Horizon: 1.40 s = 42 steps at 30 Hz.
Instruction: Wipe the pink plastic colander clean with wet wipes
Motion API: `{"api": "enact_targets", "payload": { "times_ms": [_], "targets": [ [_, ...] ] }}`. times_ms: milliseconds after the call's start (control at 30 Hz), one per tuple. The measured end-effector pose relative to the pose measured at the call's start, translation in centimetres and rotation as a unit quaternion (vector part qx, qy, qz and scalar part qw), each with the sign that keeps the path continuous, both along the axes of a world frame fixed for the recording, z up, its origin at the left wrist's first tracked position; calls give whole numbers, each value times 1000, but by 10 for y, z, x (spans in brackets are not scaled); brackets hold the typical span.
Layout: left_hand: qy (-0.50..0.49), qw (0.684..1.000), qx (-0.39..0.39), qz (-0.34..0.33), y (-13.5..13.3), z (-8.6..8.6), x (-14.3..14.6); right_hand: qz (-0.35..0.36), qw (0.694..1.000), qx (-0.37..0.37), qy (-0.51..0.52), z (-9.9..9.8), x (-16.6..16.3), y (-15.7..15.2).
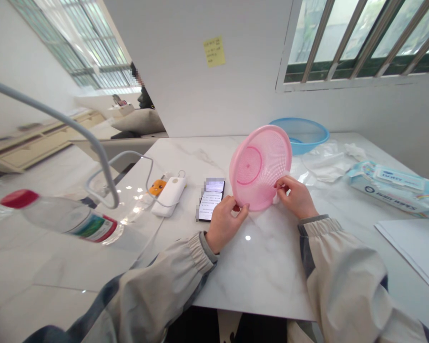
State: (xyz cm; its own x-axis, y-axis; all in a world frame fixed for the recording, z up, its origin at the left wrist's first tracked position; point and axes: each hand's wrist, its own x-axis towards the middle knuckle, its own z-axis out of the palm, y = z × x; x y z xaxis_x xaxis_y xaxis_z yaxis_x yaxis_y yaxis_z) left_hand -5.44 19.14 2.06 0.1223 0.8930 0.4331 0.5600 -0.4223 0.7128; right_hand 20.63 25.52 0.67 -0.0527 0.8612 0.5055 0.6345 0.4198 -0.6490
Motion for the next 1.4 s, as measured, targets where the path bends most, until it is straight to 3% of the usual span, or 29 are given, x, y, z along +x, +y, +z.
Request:
{"api": "enact_targets", "payload": {
  "times_ms": [267,567,700,833,900,1000,1133,1200,1267,1333,1400],
  "targets": [
    [-32,999,24,21,0,3,0,-37,983,41,172,0,-3,-7],
    [-41,999,16,21,-1,7,0,-54,966,98,233,9,-13,-13],
    [-45,999,-10,9,-1,8,0,-10,970,89,227,11,-18,-12],
    [-45,999,-18,7,-1,8,0,62,979,26,193,13,-21,-13],
    [-42,999,-21,9,0,8,0,63,982,16,176,14,-22,-14],
    [-33,999,-25,14,0,9,0,6,978,56,201,15,-21,-13],
    [-32,999,-25,16,-1,8,-1,-158,961,66,215,12,-6,-8],
    [-36,999,-22,15,-1,8,-1,-232,958,28,167,8,7,-5],
    [-39,999,-22,14,-1,8,-1,-288,956,-9,46,3,18,-2],
    [-42,999,-28,14,-1,7,-1,-279,957,-74,-9,-2,25,1],
    [-46,998,-39,11,0,7,-2,-226,963,-143,23,-7,27,3]
  ]
}}
